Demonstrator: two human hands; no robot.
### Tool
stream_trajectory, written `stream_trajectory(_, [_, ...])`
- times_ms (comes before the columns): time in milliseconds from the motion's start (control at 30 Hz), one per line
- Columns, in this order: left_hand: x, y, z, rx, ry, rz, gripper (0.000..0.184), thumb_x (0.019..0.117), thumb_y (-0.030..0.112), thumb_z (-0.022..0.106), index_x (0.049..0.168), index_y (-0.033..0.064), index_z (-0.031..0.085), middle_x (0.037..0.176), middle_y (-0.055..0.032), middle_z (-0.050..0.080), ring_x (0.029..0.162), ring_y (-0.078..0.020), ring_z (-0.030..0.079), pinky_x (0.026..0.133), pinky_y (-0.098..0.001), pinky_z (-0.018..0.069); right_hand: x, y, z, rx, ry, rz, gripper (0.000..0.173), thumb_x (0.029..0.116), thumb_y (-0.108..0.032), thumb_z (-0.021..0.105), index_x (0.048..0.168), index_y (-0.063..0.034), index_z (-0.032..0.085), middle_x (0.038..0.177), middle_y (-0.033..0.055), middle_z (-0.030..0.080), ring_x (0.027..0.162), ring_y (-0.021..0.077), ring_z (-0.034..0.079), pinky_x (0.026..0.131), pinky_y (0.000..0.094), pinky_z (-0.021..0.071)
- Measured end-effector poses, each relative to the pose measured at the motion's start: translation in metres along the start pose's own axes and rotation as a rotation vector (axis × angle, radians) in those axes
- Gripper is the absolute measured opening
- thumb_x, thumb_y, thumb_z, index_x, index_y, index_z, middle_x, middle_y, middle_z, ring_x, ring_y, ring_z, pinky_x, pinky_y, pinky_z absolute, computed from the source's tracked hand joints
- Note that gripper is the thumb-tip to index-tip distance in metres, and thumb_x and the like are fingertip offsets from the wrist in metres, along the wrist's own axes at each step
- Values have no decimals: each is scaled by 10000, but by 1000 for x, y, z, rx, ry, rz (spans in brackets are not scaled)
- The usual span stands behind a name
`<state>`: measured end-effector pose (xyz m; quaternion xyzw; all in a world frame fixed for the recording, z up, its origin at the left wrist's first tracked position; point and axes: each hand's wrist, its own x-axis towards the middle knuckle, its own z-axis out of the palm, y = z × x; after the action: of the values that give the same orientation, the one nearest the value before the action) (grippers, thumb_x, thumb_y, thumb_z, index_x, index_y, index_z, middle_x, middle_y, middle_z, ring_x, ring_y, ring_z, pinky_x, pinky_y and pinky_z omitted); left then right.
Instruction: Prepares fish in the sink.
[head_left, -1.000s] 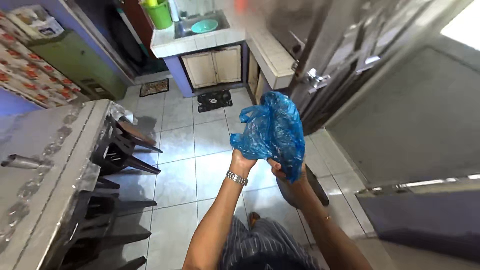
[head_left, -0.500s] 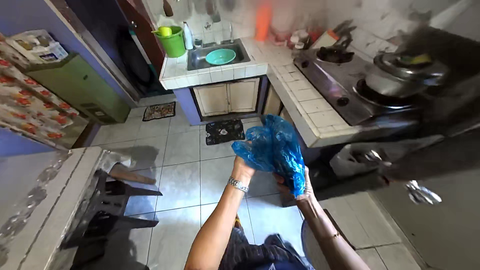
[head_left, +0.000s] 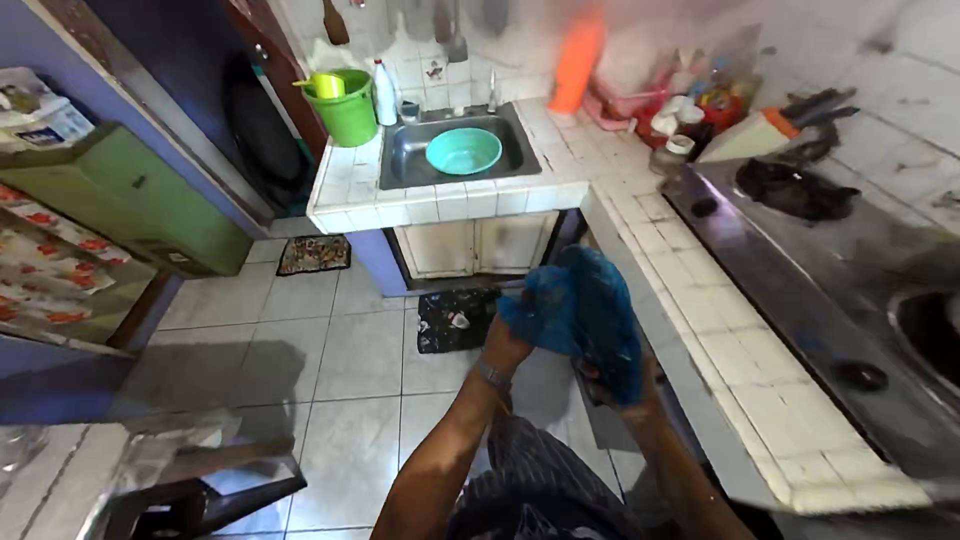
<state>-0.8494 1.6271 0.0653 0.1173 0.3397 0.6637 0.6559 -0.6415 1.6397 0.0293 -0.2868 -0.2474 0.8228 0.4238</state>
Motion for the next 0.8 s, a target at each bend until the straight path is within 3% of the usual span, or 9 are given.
stream_trajectory(67, [52, 29, 0, -148, 68, -40, 316, 1111, 174, 247, 1105, 119, 559, 905, 6, 674, 844, -79, 667, 764, -265, 576, 64, -17, 14, 25, -6, 27, 496, 833, -628, 695, 1008, -165, 723, 864, 55, 743, 709, 149, 722, 538, 289, 594])
stream_trajectory(133, [105, 60, -2, -200, 157, -22, 325, 1116, 233, 244, 1127, 132, 553, 921, -4, 667, 859, -105, 664, 772, -298, 577, 135, -33, 34, -11, -37, 53, 461, 930, -591, 589, 1078, -159, 659, 897, 51, 737, 744, 142, 721, 564, 284, 598])
stream_trajectory(200, [155, 87, -9, -286, 318, -23, 354, 1118, 331, 241, 1155, 117, 520, 945, -47, 647, 860, -157, 656, 766, -337, 574, 203, -43, 54, 10, -134, 95, 528, 864, -598, 691, 1132, -146, 649, 929, 71, 739, 761, 157, 723, 571, 286, 595])
stream_trajectory(267, [203, 117, -21, -311, 429, 11, 347, 1114, 322, 252, 1202, 70, 474, 974, -102, 622, 859, -217, 649, 790, -390, 571, 270, -48, 83, 9, -182, 121, 490, 922, -538, 646, 1177, -121, 614, 948, 94, 734, 760, 178, 723, 584, 299, 604])
stream_trajectory(333, [242, 144, -42, -239, 490, 61, 335, 1110, 277, 275, 1302, 46, 424, 1064, -122, 605, 917, -230, 648, 830, -411, 556, 331, -50, 113, -14, -139, 163, 396, 1044, -426, 459, 1237, -88, 537, 986, 109, 715, 805, 190, 718, 643, 319, 617])
stream_trajectory(467, [300, 201, -80, 105, 532, 254, 421, 1120, 254, 288, 1476, 49, 379, 1299, -117, 593, 1091, -185, 626, 891, -367, 528, 451, -31, 155, -64, -74, 176, 413, 1113, -373, 335, 1324, -68, 515, 1055, 114, 693, 903, 189, 697, 772, 346, 606])
stream_trajectory(600, [369, 251, -112, 491, 498, 404, 473, 1087, 236, 361, 1468, -31, 447, 1469, -202, 513, 1316, -259, 539, 1051, -449, 479, 555, -1, 177, -181, -40, 144, 448, 1094, -322, 407, 1441, -39, 419, 1134, 160, 669, 974, 238, 686, 848, 417, 597])
stream_trajectory(667, [407, 272, -125, 600, 471, 336, 476, 1096, 237, 399, 1489, -28, 445, 1509, -208, 481, 1367, -274, 497, 1088, -469, 452, 594, 9, 194, -265, 27, 145, 456, 1107, -283, 406, 1486, -31, 381, 1149, 177, 670, 981, 248, 695, 859, 434, 599])
stream_trajectory(800, [482, 308, -140, 638, 445, 144, 584, 1086, 258, 487, 1571, -9, 301, 1579, -225, 382, 1421, -295, 443, 1145, -467, 415, 664, 27, 220, -433, 146, 123, 407, 1092, -211, 480, 1443, -6, 456, 1135, 190, 678, 971, 236, 704, 866, 423, 600])
